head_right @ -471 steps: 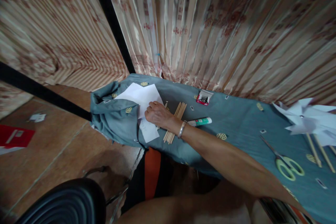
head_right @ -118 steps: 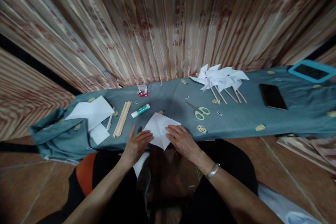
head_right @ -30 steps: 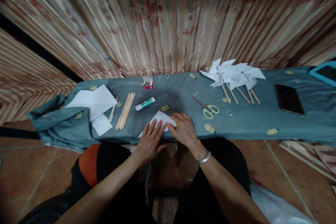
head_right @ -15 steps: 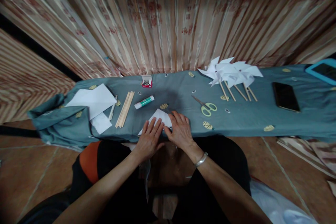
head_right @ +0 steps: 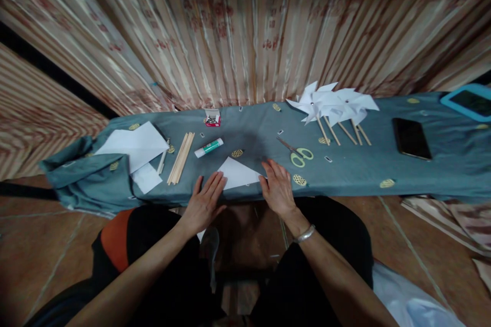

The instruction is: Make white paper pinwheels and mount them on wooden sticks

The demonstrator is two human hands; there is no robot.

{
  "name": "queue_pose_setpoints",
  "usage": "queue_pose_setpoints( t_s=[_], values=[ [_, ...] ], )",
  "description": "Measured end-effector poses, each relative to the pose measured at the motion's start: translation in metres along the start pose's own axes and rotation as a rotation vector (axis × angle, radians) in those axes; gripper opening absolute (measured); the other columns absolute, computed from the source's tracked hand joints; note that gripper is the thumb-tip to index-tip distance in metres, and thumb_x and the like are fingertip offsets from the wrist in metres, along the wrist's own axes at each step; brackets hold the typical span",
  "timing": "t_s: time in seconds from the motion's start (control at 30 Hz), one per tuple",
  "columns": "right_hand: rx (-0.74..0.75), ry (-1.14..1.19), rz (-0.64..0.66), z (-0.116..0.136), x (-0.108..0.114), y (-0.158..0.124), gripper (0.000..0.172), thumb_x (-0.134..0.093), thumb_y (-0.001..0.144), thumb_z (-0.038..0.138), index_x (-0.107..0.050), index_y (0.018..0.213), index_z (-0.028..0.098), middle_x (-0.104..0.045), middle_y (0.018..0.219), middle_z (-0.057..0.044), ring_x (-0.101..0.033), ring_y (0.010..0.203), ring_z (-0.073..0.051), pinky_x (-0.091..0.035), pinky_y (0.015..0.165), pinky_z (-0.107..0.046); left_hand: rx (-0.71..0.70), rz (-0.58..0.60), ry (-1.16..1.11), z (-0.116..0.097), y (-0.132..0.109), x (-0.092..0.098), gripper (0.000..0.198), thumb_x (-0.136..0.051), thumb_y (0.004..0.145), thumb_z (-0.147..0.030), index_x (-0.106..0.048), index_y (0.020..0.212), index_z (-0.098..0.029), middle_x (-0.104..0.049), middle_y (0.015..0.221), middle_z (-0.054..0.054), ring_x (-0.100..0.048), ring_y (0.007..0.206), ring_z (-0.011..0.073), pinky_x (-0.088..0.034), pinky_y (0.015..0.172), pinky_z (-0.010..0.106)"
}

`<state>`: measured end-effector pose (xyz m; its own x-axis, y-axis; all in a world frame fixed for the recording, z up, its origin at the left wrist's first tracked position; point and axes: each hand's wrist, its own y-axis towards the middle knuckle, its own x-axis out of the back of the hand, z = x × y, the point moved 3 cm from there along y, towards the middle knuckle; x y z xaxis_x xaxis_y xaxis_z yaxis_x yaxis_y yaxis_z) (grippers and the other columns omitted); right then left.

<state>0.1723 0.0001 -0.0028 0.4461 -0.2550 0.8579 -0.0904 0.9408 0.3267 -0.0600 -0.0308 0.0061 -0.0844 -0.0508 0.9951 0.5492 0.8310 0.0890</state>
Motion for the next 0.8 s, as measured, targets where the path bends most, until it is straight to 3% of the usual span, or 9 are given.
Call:
queue_pose_setpoints(
  t_s=[0.37, 0.8],
  values=[
    [0.009, -0.019, 0.024, -0.001, 0.0, 0.0, 0.04, -0.035, 0.097, 0.029, -0.059, 0.126, 0.014, -0.054, 0.136, -0.017, -0.05, 0.119, -0.032, -0.042, 0.094, -0.048, 0.086, -0.025, 0.091, 0.03, -0.031, 0.002, 0.065, -0.047, 0.092, -0.032, -0.027, 0.149, -0.007, -0.03, 0.155, 0.02, -0.022, 0.147, 0.0302, -0.01, 0.117, 0.059],
    [0.02, 0.041, 0.043, -0.012, -0.002, -0.001, 0.045, -0.028, 0.093, 0.015, -0.058, 0.127, 0.012, -0.055, 0.135, -0.018, -0.048, 0.124, -0.03, -0.042, 0.1, -0.049, 0.097, -0.032, 0.088, 0.03, -0.034, 0.001, 0.067, -0.048, 0.091, -0.03, -0.025, 0.15, -0.007, -0.03, 0.155, 0.02, -0.02, 0.147, 0.0303, -0.006, 0.117, 0.059]
  ],
)
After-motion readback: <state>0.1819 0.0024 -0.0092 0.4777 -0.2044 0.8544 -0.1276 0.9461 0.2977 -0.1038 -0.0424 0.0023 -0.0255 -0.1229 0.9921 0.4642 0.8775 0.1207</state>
